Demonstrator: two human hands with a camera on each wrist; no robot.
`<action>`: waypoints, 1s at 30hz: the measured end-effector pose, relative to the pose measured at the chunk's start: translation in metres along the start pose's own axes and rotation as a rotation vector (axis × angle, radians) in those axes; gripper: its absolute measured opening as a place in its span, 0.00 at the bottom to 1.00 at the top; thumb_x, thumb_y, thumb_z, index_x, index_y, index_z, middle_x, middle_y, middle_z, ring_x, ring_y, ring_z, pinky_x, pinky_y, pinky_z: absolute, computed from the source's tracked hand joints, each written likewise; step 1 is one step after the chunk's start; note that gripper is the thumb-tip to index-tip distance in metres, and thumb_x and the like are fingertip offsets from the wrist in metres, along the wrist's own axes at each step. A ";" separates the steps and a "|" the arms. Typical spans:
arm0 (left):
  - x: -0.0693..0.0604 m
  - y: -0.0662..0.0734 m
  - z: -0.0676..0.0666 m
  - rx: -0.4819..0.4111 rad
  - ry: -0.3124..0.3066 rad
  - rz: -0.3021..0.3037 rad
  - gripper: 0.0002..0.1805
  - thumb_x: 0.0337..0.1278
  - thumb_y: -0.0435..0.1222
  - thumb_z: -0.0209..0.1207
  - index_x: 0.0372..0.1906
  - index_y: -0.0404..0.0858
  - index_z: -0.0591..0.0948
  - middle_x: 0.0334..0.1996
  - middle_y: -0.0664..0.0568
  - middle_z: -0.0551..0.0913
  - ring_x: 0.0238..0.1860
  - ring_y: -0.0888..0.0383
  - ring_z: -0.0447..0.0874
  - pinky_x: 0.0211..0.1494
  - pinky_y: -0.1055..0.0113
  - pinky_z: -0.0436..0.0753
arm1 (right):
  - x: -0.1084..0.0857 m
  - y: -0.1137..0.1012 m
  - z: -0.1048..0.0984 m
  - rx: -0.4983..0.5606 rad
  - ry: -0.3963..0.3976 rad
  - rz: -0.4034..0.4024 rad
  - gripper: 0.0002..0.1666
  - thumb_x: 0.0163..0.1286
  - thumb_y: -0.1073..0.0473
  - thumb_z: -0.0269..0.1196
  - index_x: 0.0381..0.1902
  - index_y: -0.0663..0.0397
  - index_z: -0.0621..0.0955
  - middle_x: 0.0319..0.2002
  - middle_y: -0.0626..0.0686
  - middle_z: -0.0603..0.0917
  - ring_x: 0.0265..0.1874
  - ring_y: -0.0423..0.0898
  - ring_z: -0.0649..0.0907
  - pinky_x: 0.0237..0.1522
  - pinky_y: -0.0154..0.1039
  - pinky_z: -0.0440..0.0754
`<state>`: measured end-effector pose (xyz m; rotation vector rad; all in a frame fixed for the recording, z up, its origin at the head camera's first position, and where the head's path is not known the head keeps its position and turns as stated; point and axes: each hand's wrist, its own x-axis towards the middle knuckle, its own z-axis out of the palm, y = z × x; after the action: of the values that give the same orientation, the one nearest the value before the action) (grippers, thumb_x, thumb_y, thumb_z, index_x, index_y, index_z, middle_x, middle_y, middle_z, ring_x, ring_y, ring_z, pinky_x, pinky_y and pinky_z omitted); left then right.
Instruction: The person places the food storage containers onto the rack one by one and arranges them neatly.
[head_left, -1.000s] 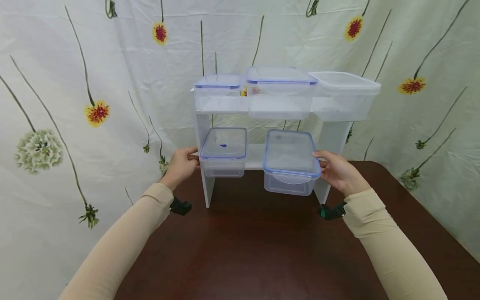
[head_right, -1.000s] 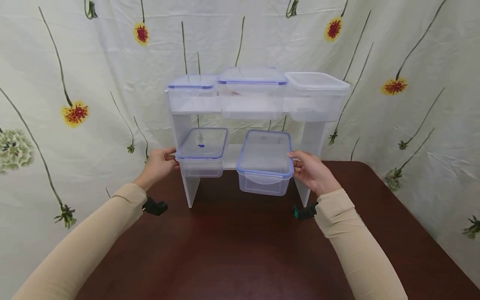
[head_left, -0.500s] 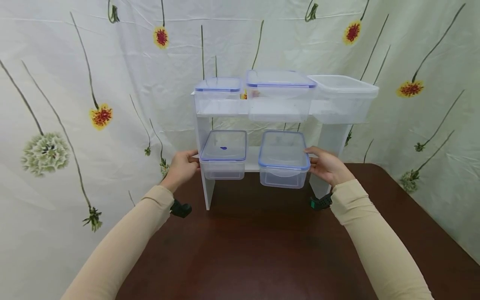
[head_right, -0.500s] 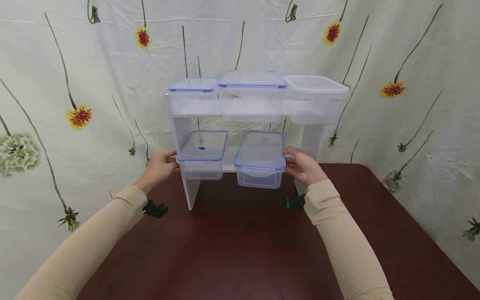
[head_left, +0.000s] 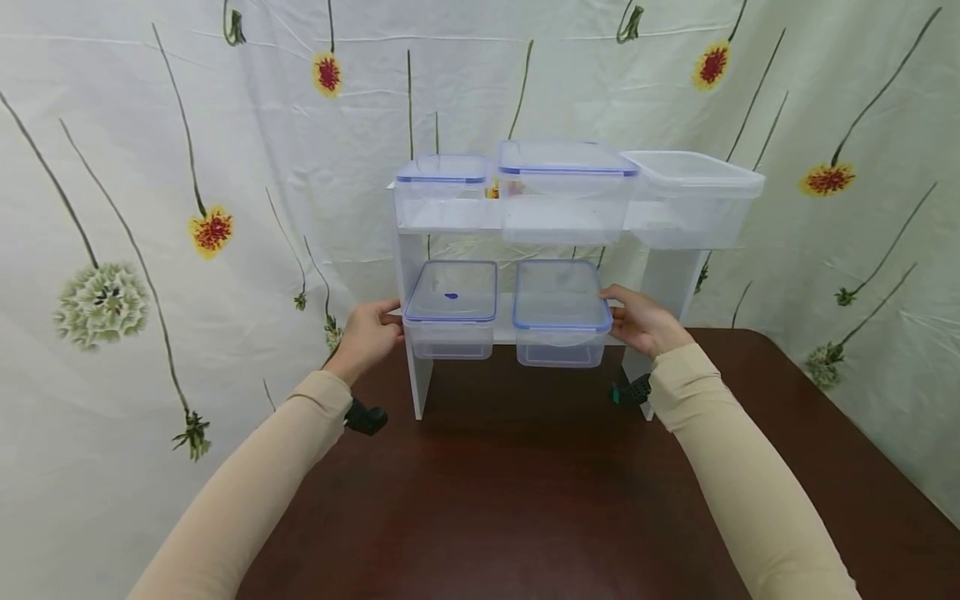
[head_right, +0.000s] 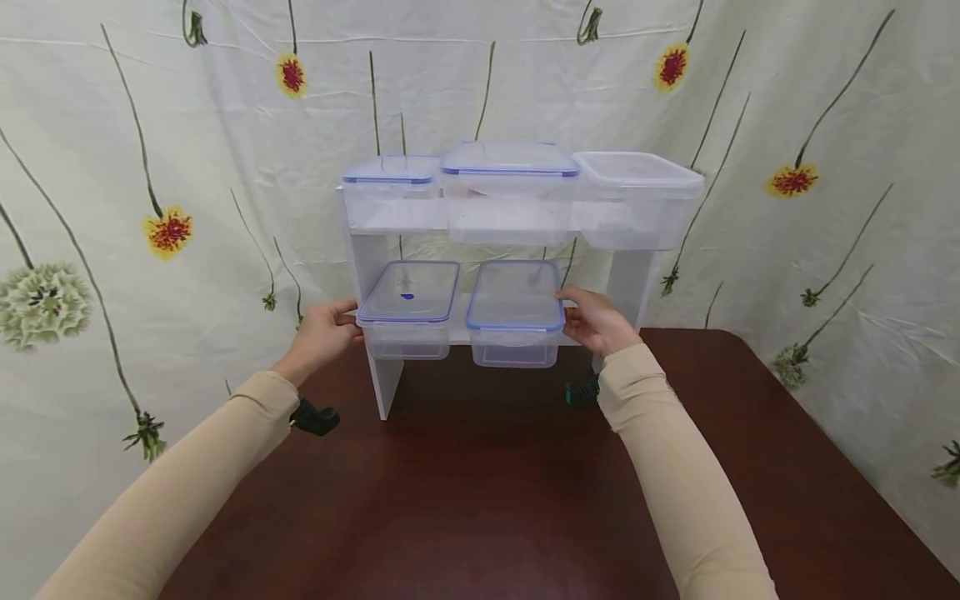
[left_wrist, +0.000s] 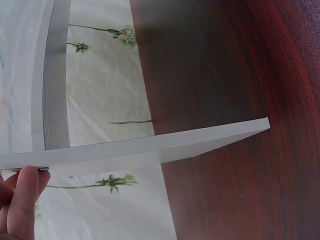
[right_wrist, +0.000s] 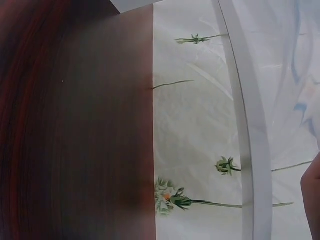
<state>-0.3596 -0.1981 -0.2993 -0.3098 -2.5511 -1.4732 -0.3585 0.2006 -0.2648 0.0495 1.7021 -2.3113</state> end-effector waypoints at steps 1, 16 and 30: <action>0.000 0.000 0.000 -0.001 -0.002 0.001 0.31 0.64 0.21 0.42 0.74 0.29 0.64 0.59 0.30 0.80 0.57 0.40 0.83 0.47 0.71 0.87 | 0.001 0.000 0.001 0.004 0.000 0.000 0.24 0.77 0.61 0.52 0.67 0.52 0.60 0.35 0.50 0.77 0.31 0.41 0.79 0.36 0.29 0.83; 0.000 0.000 -0.001 -0.015 -0.022 -0.014 0.31 0.66 0.21 0.42 0.74 0.30 0.63 0.61 0.30 0.78 0.59 0.40 0.82 0.54 0.63 0.87 | 0.015 0.003 0.007 0.033 -0.016 -0.007 0.14 0.76 0.62 0.52 0.55 0.51 0.64 0.39 0.52 0.74 0.33 0.41 0.77 0.37 0.29 0.82; 0.002 -0.004 0.000 -0.013 -0.015 -0.017 0.31 0.66 0.22 0.42 0.74 0.28 0.63 0.59 0.29 0.79 0.59 0.40 0.83 0.55 0.60 0.86 | 0.020 0.001 0.007 -0.091 -0.013 -0.017 0.08 0.77 0.59 0.52 0.50 0.52 0.68 0.43 0.52 0.70 0.34 0.41 0.75 0.35 0.29 0.80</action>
<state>-0.3621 -0.1999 -0.3016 -0.3034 -2.5634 -1.4994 -0.3760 0.1895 -0.2674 0.0021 1.8055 -2.2387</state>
